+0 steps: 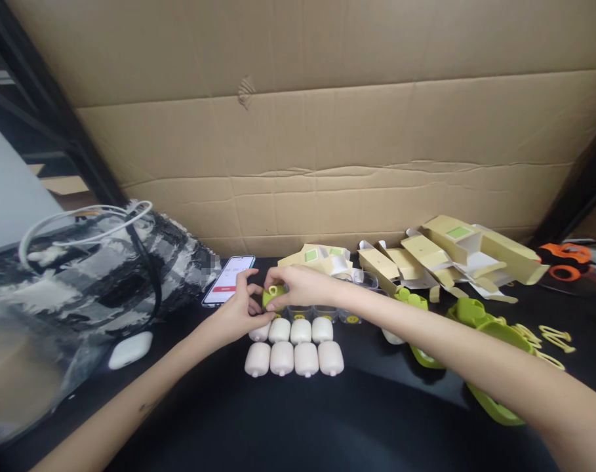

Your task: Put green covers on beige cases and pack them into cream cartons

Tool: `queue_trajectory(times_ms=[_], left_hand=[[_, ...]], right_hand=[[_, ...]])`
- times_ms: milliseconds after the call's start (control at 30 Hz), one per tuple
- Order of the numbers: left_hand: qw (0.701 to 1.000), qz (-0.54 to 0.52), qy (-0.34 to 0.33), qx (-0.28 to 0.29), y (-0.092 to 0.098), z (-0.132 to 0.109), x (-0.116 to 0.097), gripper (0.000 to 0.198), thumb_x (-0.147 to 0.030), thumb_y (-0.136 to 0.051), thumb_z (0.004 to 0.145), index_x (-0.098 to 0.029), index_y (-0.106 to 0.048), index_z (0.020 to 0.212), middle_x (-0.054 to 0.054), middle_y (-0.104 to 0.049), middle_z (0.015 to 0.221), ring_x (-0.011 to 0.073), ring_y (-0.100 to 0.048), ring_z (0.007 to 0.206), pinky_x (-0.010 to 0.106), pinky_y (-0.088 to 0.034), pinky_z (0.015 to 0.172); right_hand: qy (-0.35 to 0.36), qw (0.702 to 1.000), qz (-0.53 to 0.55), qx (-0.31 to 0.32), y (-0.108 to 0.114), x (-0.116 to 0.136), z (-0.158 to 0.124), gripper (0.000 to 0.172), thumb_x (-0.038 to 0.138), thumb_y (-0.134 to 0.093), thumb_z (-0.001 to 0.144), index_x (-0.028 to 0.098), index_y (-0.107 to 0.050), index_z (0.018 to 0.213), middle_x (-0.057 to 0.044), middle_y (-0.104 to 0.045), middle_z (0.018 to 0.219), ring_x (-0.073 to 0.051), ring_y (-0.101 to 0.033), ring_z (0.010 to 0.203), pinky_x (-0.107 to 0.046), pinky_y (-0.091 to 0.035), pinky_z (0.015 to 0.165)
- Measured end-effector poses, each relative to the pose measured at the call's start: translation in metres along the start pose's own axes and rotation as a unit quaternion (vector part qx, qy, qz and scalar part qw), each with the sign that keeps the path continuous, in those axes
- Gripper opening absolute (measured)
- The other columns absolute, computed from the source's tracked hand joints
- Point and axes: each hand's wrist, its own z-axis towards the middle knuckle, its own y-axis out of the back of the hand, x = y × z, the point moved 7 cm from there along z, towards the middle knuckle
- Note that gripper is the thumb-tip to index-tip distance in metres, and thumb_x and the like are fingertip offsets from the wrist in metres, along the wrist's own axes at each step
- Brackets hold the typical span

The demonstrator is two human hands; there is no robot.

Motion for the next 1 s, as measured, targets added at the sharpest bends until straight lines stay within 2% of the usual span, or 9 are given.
queue_trajectory(times_ms=[133,267,367,533,700,800,867,933,1000], left_hand=[[1.000,0.000,-0.001,-0.001,-0.001,0.000,0.000,0.070,-0.027,-0.063,0.071,-0.021,-0.019,0.125,0.001,-0.055,0.095,0.0128,-0.056,0.064,0.031,-0.049,0.065],[1.000,-0.004,0.007,-0.002,0.000,-0.001,-0.001,0.065,-0.023,-0.063,0.071,-0.023,-0.023,0.123,0.000,-0.057,0.094,0.0127,-0.057,0.064,0.031,-0.050,0.065],[1.000,-0.011,0.015,0.005,-0.001,-0.002,0.001,0.058,-0.022,-0.060,0.072,-0.023,-0.026,0.119,0.002,-0.059,0.096,0.0138,-0.061,0.066,0.029,-0.051,0.060],[1.000,0.012,0.021,-0.015,-0.001,-0.002,0.008,0.056,-0.025,-0.059,0.073,-0.021,-0.026,0.118,0.005,-0.059,0.100,0.0143,-0.063,0.066,0.030,-0.053,0.062],[0.995,0.079,0.010,-0.068,0.014,-0.003,-0.002,0.063,-0.036,-0.061,0.074,-0.016,-0.026,0.123,0.011,-0.056,0.101,0.0193,-0.061,0.065,0.039,-0.053,0.063],[0.978,0.124,-0.045,-0.161,0.032,-0.010,-0.027,0.066,-0.039,-0.055,0.081,-0.020,-0.015,0.130,0.016,-0.043,0.124,0.0219,-0.058,0.080,0.046,-0.048,0.078],[0.957,0.153,-0.121,-0.216,0.033,-0.022,-0.050,0.059,-0.036,-0.055,0.084,-0.025,-0.019,0.129,0.010,-0.048,0.115,0.0184,-0.054,0.072,0.042,-0.048,0.076],[0.949,0.152,-0.192,-0.197,0.017,-0.037,-0.066,0.046,-0.030,-0.055,0.085,-0.030,-0.029,0.122,0.003,-0.054,0.098,0.0140,-0.047,0.059,0.035,-0.048,0.065],[0.957,0.094,-0.234,-0.142,-0.007,-0.052,-0.072,0.055,-0.027,-0.054,0.087,-0.035,-0.020,0.129,0.004,-0.056,0.103,0.0157,-0.052,0.064,0.036,-0.051,0.066]], right_hand=[[-0.012,0.999,-0.037,-0.005,-0.010,0.005,-0.001,0.016,0.029,-0.063,0.088,0.014,-0.063,0.095,-0.005,-0.064,0.101,-0.018,-0.062,0.091,-0.037,-0.051,0.081],[-0.013,0.998,-0.053,0.005,-0.011,0.009,-0.003,0.017,0.030,-0.059,0.092,0.014,-0.063,0.098,-0.005,-0.065,0.101,-0.017,-0.063,0.089,-0.037,-0.053,0.080],[-0.028,0.997,-0.069,-0.024,0.013,-0.003,-0.003,0.022,0.031,-0.057,0.093,0.015,-0.061,0.107,-0.006,-0.064,0.107,-0.018,-0.063,0.091,-0.038,-0.053,0.080],[-0.094,0.981,-0.133,-0.101,0.070,-0.054,-0.003,0.030,0.031,-0.057,0.093,0.017,-0.056,0.119,-0.009,-0.057,0.122,-0.023,-0.059,0.105,-0.045,-0.050,0.088],[-0.135,0.975,-0.138,-0.111,0.077,-0.083,-0.011,0.030,0.031,-0.057,0.093,0.016,-0.057,0.118,-0.008,-0.058,0.121,-0.022,-0.060,0.103,-0.043,-0.051,0.086],[-0.154,0.966,-0.123,-0.167,0.081,-0.077,-0.028,0.030,0.032,-0.057,0.092,0.015,-0.057,0.117,-0.008,-0.059,0.117,-0.022,-0.061,0.100,-0.043,-0.052,0.084],[-0.165,0.956,-0.103,-0.219,0.086,-0.064,-0.047,0.035,0.036,-0.060,0.090,0.015,-0.053,0.117,-0.008,-0.060,0.113,-0.021,-0.061,0.097,-0.040,-0.052,0.081],[-0.168,0.946,-0.077,-0.267,0.086,-0.045,-0.071,0.046,0.041,-0.065,0.084,0.017,-0.045,0.118,-0.010,-0.061,0.110,-0.022,-0.062,0.094,-0.037,-0.053,0.079],[-0.165,0.939,-0.052,-0.299,0.078,-0.023,-0.097,0.050,0.046,-0.064,0.082,0.020,-0.039,0.117,-0.010,-0.060,0.110,-0.023,-0.062,0.095,-0.038,-0.053,0.079]])
